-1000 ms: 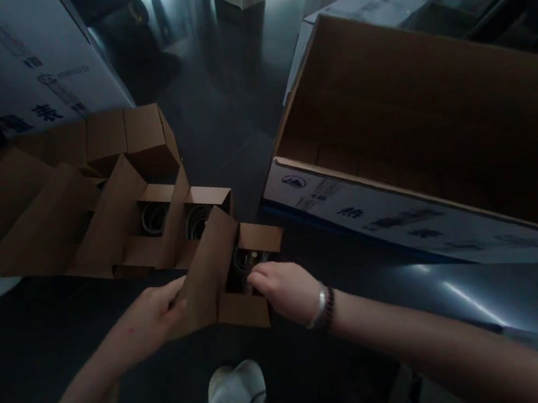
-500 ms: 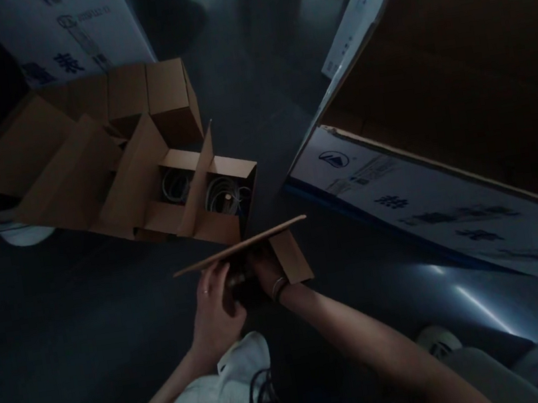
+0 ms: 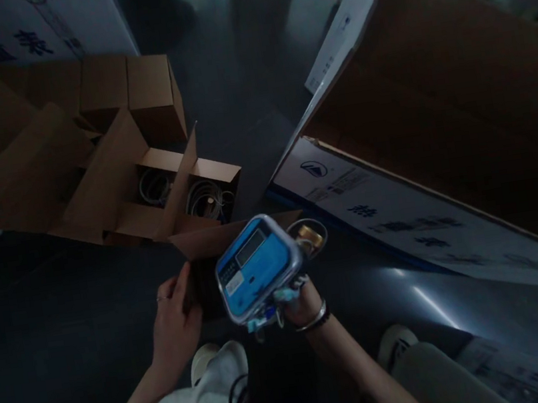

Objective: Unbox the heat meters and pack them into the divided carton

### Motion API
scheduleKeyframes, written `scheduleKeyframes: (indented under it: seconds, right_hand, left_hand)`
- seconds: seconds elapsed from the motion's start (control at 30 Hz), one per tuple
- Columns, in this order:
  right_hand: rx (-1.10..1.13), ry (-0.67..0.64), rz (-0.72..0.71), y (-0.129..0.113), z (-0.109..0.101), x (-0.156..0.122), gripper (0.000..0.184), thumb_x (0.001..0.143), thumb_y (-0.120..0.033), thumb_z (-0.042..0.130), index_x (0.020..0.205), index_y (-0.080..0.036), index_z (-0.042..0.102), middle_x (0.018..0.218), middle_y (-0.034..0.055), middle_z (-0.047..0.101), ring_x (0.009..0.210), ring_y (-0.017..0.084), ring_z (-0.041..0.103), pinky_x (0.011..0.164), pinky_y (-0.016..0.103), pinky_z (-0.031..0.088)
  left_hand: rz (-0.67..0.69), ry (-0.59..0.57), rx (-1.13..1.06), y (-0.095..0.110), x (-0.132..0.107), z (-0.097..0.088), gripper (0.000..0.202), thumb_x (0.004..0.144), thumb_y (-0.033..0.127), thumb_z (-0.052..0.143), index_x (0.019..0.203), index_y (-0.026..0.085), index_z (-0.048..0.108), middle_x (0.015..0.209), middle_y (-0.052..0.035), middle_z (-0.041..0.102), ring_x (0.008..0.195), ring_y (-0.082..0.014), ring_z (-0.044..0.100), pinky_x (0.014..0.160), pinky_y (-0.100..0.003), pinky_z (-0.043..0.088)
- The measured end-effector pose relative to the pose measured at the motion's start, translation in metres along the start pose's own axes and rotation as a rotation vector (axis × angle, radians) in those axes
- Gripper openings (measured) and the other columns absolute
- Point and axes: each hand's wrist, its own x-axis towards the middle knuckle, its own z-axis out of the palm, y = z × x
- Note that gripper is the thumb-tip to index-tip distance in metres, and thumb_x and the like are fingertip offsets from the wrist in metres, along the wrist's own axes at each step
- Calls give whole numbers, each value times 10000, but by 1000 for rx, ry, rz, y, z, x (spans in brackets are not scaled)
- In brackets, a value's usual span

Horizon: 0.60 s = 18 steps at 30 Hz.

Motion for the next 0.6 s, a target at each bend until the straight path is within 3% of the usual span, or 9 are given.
scheduleKeyframes:
  seconds: [0.1,0.23,0.43,0.6]
  right_hand:
    - [169,-28,103,-30,3,-5,484,781,-572,258,861,-208,567,726,84,593,806,236,580,732,433,490]
    - [280,12,152,-56,-4,-6,350,747,-443,284,790,-204,536,787,86,576,887,202,560,847,399,466]
    - [335,31,158,-66,-6,-4,283,677,-404,289,740,-208,483,821,94,532,939,226,529,771,410,499]
    - [303,23,123,-70,-1,-4,294,680,-412,290,729,-201,488,727,93,541,884,244,552,729,430,501]
  left_hand:
    - [7,4,-6,2,2,2,616,730,130,392,1344,166,355,1140,-124,400,1030,-236,499,869,-407,464]
    - [-8,12,-16,3,4,3,573,746,160,393,1319,159,392,1122,-130,415,1004,-248,513,832,-426,485]
    - [-12,40,-12,0,5,5,573,737,201,408,1309,174,410,1107,-118,446,995,-262,524,815,-419,500]
    - [-42,21,-20,1,6,4,577,733,227,404,1308,178,415,1108,-116,441,972,-258,536,809,-418,497]
